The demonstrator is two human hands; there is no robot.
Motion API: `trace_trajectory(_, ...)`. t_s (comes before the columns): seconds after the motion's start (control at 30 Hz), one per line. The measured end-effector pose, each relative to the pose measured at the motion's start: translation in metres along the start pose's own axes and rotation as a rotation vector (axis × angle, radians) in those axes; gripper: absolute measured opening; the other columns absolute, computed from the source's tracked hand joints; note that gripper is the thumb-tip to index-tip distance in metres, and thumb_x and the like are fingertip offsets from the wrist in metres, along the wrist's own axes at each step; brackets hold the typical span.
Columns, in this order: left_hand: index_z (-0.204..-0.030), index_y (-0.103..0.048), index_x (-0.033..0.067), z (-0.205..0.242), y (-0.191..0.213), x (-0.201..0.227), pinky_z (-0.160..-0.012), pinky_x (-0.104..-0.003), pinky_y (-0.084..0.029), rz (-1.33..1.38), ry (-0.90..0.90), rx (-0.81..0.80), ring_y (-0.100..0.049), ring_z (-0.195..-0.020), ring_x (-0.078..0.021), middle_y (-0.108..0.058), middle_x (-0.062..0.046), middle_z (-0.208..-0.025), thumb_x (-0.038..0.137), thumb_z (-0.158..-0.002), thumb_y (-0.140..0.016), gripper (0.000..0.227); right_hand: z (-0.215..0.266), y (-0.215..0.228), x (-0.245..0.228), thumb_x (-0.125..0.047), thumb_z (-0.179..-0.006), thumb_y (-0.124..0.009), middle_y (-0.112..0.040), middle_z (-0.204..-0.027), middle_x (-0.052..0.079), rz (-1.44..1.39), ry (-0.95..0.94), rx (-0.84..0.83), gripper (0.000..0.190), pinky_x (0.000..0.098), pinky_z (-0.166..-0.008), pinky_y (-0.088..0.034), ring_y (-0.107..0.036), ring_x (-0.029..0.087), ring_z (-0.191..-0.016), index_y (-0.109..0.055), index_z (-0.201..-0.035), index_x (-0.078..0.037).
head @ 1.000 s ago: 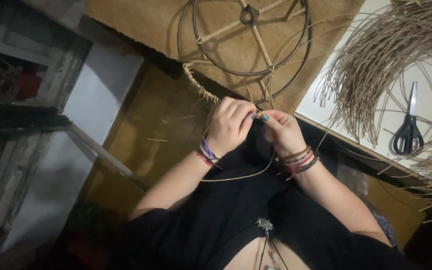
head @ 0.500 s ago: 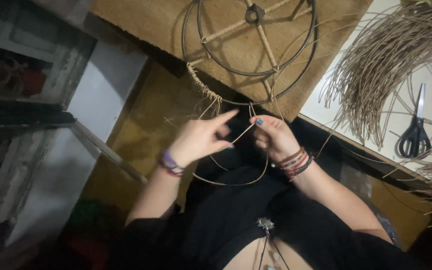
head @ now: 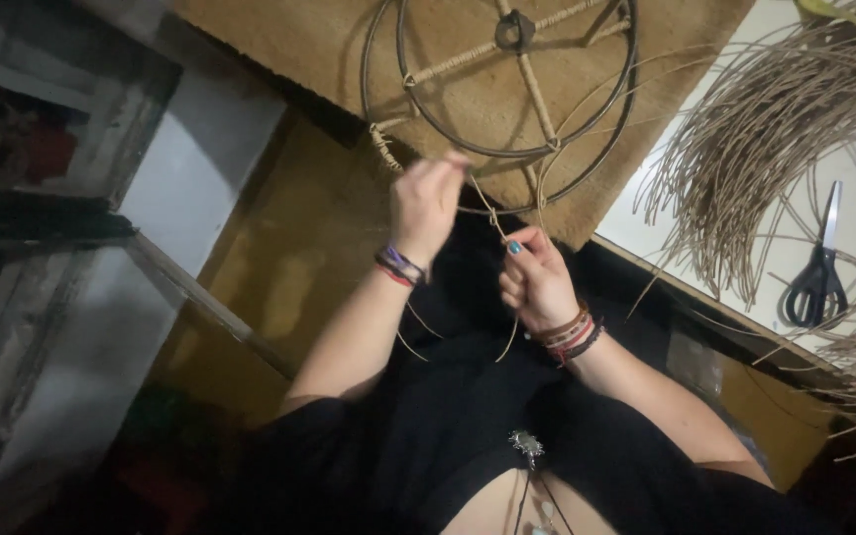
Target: Weaving thin strands of material around a circular wire frame to create a decorative object, including measuring and cutting the material.
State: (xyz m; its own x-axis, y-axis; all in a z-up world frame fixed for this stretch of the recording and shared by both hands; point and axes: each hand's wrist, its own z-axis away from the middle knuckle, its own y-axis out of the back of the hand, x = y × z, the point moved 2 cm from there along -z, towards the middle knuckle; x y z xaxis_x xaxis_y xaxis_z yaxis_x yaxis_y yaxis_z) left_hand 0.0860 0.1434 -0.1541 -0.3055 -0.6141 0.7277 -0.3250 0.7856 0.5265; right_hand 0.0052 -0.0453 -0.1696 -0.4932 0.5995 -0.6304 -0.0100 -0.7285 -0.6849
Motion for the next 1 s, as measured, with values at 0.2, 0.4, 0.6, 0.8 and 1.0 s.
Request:
trace_trajectory(0.2,-0.093,-0.075,0.0116,-0.025,0.009,0.018,-0.061,-0.035,-0.059,0.175,0.238,0.009,-0.073,-0.066,-0.0231,-0.072,-0.008,-0.078,0.019,-0.100,-0.063,0.016,-0.001,0.015,0.010,-0.010,-0.106,-0.052,-0.018,-0.061,-0.008,0.010,0.005,-0.009,0.011,0.0139,-0.032,-0.021,-0.022,0.001,-0.043,-0.053,-0.117,-0.009)
trace_trajectory(0.4,-0.094,-0.075,0.0150,-0.032,0.002,0.018,-0.062,-0.030,-0.059,0.183,0.355,0.032,-0.071,-0.063,-0.0163,-0.071,-0.003,-0.076,0.019,-0.098,-0.065,0.011,0.005,0.032,0.019,-0.008,-0.106,-0.051,-0.020,-0.059,-0.008,0.046,-0.024,0.034,0.009,0.0145,-0.031,-0.020,-0.023,0.001,-0.042,-0.052,-0.114,-0.009)
trace_trajectory(0.6,-0.095,-0.074,0.0245,-0.013,0.030,0.028,-0.068,-0.032,-0.057,-0.013,-0.070,-0.086,-0.070,-0.076,-0.0199,-0.064,0.005,-0.079,0.017,-0.096,-0.066,0.011,0.002,0.043,0.022,-0.009,-0.105,-0.047,-0.021,-0.058,-0.008,-0.096,-0.180,-0.099,0.015,0.0132,-0.032,-0.021,-0.024,0.001,-0.041,-0.055,-0.118,-0.006)
trace_trajectory(0.8,-0.090,-0.075,0.0114,0.046,0.069,0.091,-0.070,-0.042,-0.058,0.427,-0.051,-0.730,-0.071,-0.077,-0.0309,-0.073,-0.011,-0.083,0.006,-0.079,-0.074,0.012,0.002,0.008,0.001,-0.011,-0.105,-0.036,-0.019,-0.056,-0.009,-0.183,-0.348,-0.286,0.036,0.0129,-0.031,-0.021,-0.018,-0.002,-0.040,-0.045,-0.136,0.004)
trace_trajectory(1.0,-0.093,-0.073,0.0052,0.087,0.022,0.015,-0.102,-0.040,-0.050,0.803,0.477,-0.563,-0.062,-0.117,-0.0267,-0.068,-0.016,-0.127,-0.002,-0.085,-0.054,0.023,0.003,0.005,0.001,-0.016,-0.105,-0.051,-0.037,-0.052,-0.006,0.205,-0.291,-0.129,0.019,0.0182,-0.027,-0.027,-0.037,0.002,-0.036,-0.058,-0.096,-0.001)
